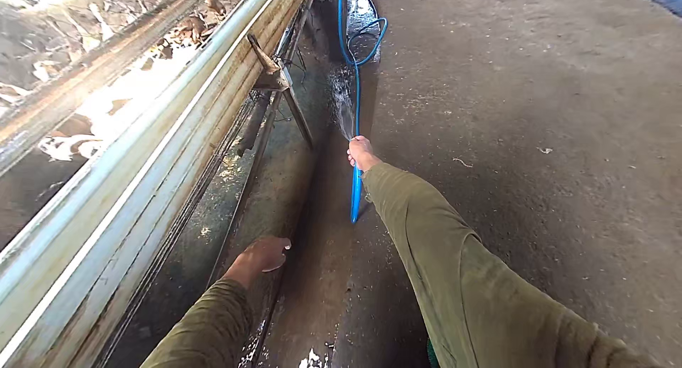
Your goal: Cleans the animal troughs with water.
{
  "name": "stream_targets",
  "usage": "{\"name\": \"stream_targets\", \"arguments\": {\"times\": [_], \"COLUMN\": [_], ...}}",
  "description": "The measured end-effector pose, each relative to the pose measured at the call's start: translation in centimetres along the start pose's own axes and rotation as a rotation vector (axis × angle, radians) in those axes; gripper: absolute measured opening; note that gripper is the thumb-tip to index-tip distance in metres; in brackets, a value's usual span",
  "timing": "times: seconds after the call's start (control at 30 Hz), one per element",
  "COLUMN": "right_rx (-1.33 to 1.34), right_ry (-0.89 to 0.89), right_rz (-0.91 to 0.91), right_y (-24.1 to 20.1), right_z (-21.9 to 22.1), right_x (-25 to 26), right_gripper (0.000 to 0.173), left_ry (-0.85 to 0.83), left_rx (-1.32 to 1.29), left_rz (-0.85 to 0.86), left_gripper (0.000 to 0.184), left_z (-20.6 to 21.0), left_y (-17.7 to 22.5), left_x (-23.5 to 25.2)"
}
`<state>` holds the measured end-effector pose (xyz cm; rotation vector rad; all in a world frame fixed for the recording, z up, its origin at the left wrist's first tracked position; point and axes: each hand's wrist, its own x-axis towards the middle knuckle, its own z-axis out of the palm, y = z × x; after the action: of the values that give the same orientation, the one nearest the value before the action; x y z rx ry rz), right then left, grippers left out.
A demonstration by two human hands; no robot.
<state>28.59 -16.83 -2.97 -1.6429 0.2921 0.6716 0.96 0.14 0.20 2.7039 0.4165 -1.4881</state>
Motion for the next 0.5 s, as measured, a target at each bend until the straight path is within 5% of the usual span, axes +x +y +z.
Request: {"name": "stream_targets", "arguments": {"times": [0.5], "right_rx": [0.118], "right_ry": [-0.056], "right_rz": [0.073], "right_y": [-0.1], "right_z": [1.0], "right_x": [0.5], "right_gripper": [0.029], "left_ry": [-0.035], "left_rx": [-0.136], "left_rz": [0.058], "left_gripper": [0.042], "left_z": [0.1], "left_y": [-1.0], "left_x": [3.7]}}
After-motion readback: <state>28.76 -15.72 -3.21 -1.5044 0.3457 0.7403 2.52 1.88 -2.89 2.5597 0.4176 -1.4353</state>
